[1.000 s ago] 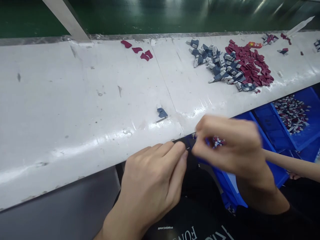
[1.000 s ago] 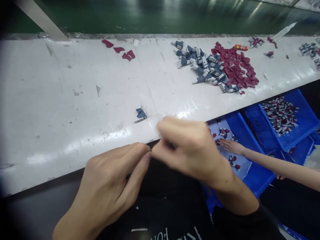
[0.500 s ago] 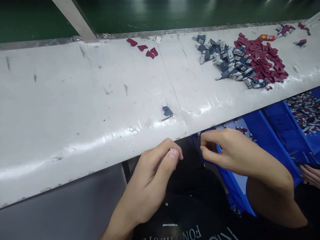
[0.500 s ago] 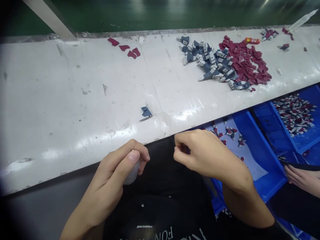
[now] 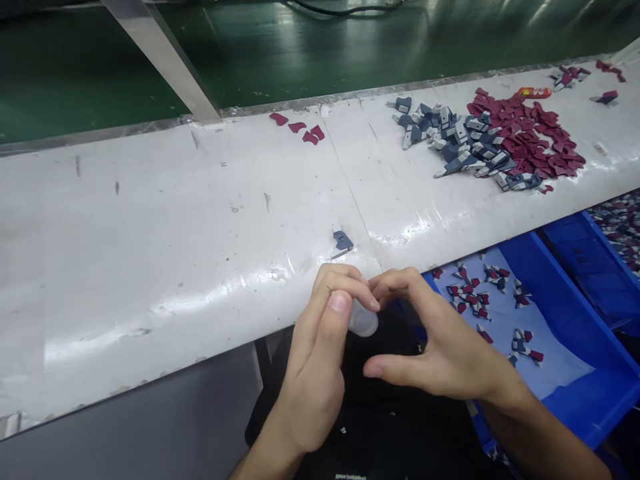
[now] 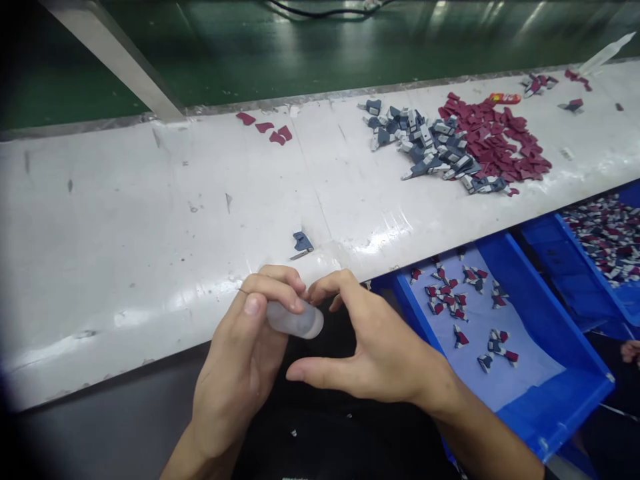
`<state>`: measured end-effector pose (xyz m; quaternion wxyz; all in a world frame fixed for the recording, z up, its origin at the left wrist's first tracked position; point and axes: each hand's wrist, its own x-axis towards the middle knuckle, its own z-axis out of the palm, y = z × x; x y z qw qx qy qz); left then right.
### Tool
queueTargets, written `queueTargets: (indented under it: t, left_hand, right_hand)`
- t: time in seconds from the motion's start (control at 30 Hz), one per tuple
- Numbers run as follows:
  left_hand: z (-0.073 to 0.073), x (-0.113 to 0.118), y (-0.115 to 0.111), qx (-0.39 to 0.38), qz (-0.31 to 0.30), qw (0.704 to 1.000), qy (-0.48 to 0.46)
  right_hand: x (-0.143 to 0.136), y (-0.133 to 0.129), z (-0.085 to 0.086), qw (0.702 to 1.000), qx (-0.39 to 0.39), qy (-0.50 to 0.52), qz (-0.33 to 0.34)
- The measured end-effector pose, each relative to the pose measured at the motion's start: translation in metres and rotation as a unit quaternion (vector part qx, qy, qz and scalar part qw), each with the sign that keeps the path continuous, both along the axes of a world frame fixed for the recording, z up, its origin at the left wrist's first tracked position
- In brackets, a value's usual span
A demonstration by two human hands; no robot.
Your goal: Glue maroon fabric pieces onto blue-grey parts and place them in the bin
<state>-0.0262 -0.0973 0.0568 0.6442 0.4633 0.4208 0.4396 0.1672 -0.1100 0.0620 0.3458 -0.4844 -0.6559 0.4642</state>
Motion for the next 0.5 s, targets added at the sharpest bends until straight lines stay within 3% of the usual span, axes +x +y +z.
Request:
queueTargets:
  t: [0.13,0.37,0.5]
  left_hand:
    - [-0.004,0.011,0.004,-0.046,0.046,0.996,-0.060]
    - [-0.012,0.009,0.010,-0.032,0.072,0.992,0.099]
    - [-0.015,0.001,0.018,0.019,0.074,0.979,0.190]
  right_hand:
    - [-0.012,-0.001,-0.019,0.993,0.006,0.089,-0.075]
    - [-0.015,0.007,-0.025,0.989,-0.023,0.127,-0.073]
    - [-0.001,0.013,-0.029,0.976,0.014,0.153,-0.155]
